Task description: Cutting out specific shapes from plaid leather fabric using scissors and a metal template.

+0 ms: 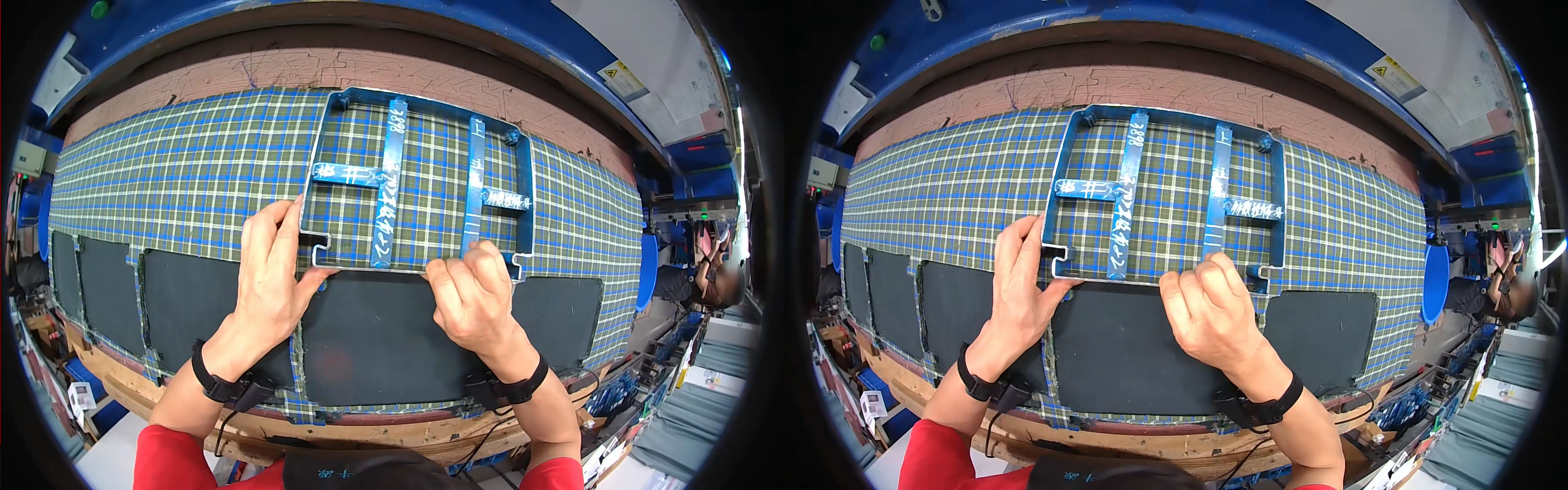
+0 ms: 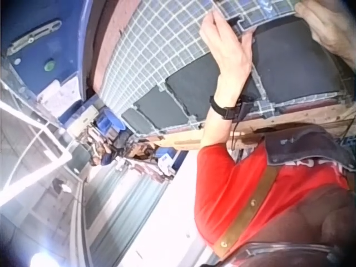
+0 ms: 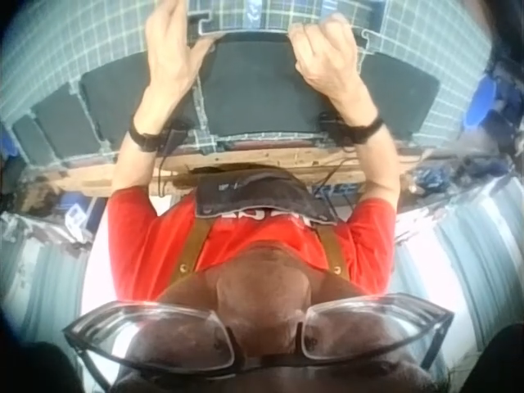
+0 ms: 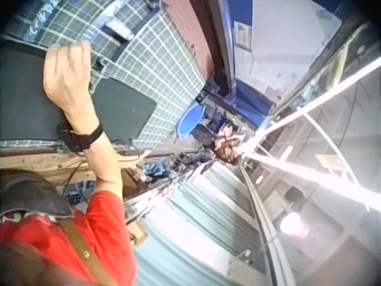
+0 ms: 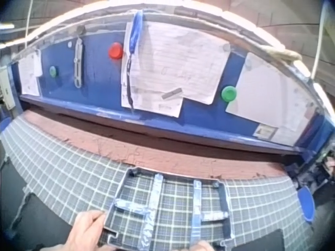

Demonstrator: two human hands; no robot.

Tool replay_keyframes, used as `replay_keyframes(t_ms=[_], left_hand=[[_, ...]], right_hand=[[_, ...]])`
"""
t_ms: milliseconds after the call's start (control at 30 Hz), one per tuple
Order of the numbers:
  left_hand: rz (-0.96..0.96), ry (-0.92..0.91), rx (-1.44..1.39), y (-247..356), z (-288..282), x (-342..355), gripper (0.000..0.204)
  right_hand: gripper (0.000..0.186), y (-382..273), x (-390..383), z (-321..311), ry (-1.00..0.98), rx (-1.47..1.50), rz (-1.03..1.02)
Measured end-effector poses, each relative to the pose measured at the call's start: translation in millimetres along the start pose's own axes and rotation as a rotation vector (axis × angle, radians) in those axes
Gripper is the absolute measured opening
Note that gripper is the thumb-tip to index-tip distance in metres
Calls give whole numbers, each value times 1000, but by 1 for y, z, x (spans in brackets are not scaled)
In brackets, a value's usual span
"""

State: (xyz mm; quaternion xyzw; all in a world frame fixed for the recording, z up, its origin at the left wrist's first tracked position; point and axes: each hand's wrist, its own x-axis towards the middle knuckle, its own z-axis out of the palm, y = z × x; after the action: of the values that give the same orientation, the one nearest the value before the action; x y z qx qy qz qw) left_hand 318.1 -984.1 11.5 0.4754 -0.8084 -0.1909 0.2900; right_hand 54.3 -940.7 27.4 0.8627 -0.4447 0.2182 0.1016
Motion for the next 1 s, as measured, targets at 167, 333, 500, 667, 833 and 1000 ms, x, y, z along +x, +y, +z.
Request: replay_keyframes(t_ms=[167,333,500,667,833,1000], left_hand=[[13,-14,23,-2,2,0,93],[8,-12,20,1,-3,-1,100],[39,-82,67,14,-13,9,104],[228,-287,111,24,-39,47,73],[114,-259,93,-2,-25,76,62],[-108,-230,-128,-26,-14,105,62]], right_hand=[[16,2,6,-13,-123,72,43],[12,40,42,-52,-55,221,282],[20,136,81,-29,-173,196,381],[30,175,102,12,-452,474,531],[34,178,111,18,-617,557,590],[33,175,113,23,-639,538,598]])
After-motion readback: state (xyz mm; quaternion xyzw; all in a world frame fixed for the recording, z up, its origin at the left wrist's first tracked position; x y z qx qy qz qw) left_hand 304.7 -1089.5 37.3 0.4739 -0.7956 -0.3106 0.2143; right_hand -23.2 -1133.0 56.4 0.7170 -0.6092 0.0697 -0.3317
